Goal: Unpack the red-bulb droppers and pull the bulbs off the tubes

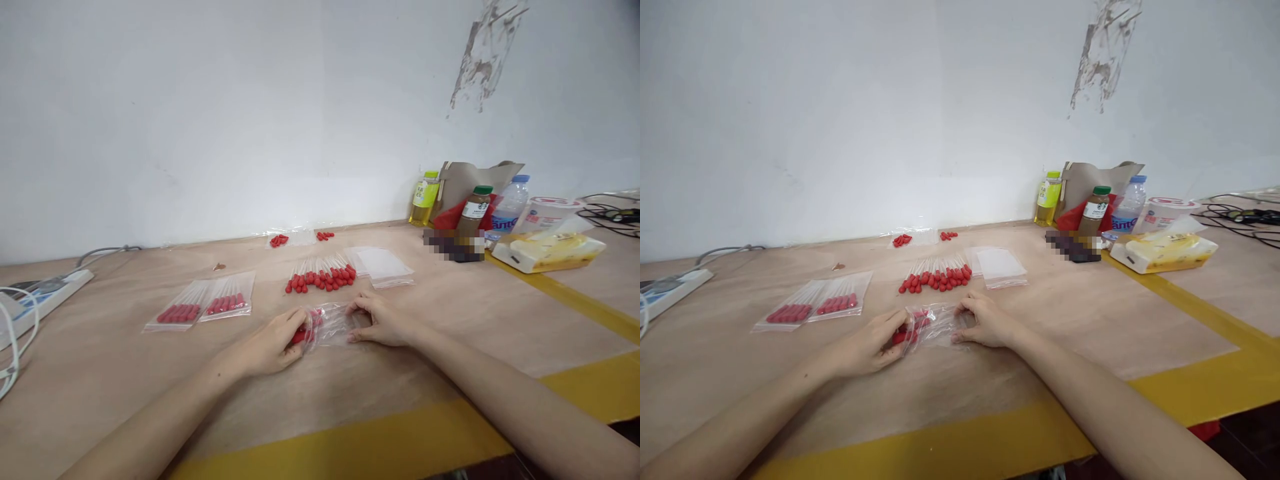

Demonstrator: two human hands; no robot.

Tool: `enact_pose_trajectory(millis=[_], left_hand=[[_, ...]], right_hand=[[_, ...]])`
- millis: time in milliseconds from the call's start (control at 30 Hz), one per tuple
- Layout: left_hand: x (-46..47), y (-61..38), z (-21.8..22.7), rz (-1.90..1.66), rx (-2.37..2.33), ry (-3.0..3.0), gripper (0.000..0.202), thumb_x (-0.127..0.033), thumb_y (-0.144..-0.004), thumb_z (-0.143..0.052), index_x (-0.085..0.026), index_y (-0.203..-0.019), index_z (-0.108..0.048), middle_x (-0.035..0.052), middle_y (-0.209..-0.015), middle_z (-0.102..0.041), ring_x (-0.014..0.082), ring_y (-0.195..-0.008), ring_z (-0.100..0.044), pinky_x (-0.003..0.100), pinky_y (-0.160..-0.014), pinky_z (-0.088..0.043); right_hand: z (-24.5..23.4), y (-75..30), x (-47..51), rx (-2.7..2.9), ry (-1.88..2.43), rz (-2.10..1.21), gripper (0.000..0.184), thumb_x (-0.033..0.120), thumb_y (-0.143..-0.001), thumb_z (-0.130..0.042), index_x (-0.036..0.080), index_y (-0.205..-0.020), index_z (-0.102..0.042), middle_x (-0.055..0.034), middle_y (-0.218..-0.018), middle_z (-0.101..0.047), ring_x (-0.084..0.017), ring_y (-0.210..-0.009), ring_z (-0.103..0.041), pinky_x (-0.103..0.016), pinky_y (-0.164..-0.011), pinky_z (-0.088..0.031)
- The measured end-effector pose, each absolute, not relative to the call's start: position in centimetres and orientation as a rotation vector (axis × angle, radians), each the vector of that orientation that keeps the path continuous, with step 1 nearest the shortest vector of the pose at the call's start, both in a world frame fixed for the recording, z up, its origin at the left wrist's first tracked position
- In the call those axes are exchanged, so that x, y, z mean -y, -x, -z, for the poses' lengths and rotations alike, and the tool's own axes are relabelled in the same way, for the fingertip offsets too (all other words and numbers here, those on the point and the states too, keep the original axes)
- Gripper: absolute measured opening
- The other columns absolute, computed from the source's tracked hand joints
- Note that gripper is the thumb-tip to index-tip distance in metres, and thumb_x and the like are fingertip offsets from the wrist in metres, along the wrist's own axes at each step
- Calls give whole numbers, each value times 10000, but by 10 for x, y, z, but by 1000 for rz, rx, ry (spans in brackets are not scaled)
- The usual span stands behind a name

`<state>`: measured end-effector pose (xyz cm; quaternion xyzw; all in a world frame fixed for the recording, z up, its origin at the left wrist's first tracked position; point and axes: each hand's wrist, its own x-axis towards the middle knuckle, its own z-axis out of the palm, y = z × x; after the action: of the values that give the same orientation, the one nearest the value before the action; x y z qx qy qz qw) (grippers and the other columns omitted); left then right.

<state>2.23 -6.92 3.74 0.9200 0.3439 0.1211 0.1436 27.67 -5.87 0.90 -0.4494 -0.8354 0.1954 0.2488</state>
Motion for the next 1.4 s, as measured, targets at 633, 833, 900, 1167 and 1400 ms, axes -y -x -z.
enact_pose_trajectory(millis=[633,833,900,1167,1400], left_hand=[[55,-8,-44,-299,-1046,-2676,85,-258,-774,-461,-184,-770,-419,-3,-726,-461,130,-657,-421,229,-578,-317],[55,-8,-48,-237,-984,-2591,104,-247,-732,-520,-174,-761,-451,-21,-699,-454,112,-633,-411,210,-557,-313],[55,-6,-48,-243,-1002,-2552,99,-242,-736,-520,-171,-761,-454,-27,-680,-448,103,-610,-407,206,-541,-313],[26,22,-48,-452,-887,-2013,196,-294,-726,-611,-152,-844,-549,44,-879,-618,145,-813,-575,272,-733,-452],[15,69,-83,-553,-1138,-1845,237,-307,-600,-715,-177,-788,-653,42,-789,-675,178,-727,-631,303,-680,-520]], right_hand=[[-9,-277,57,2271,1227,-581,411,445,-597,-709,176,-885,-593,-45,-891,-518,-168,-813,-491,-282,-707,-410],[-7,-278,56,2277,1226,-595,428,459,-592,-708,178,-893,-591,-48,-904,-515,-172,-834,-490,-288,-721,-407],[-7,-279,56,2274,1229,-594,434,460,-587,-711,179,-895,-591,-47,-902,-515,-170,-826,-488,-287,-715,-407],[-10,-277,57,2268,1237,-608,419,446,-589,-713,184,-895,-598,-46,-904,-512,-166,-821,-487,-285,-711,-413],[-10,-277,58,2263,1250,-609,412,446,-587,-712,183,-883,-599,-42,-895,-516,-164,-806,-489,-280,-697,-410]])
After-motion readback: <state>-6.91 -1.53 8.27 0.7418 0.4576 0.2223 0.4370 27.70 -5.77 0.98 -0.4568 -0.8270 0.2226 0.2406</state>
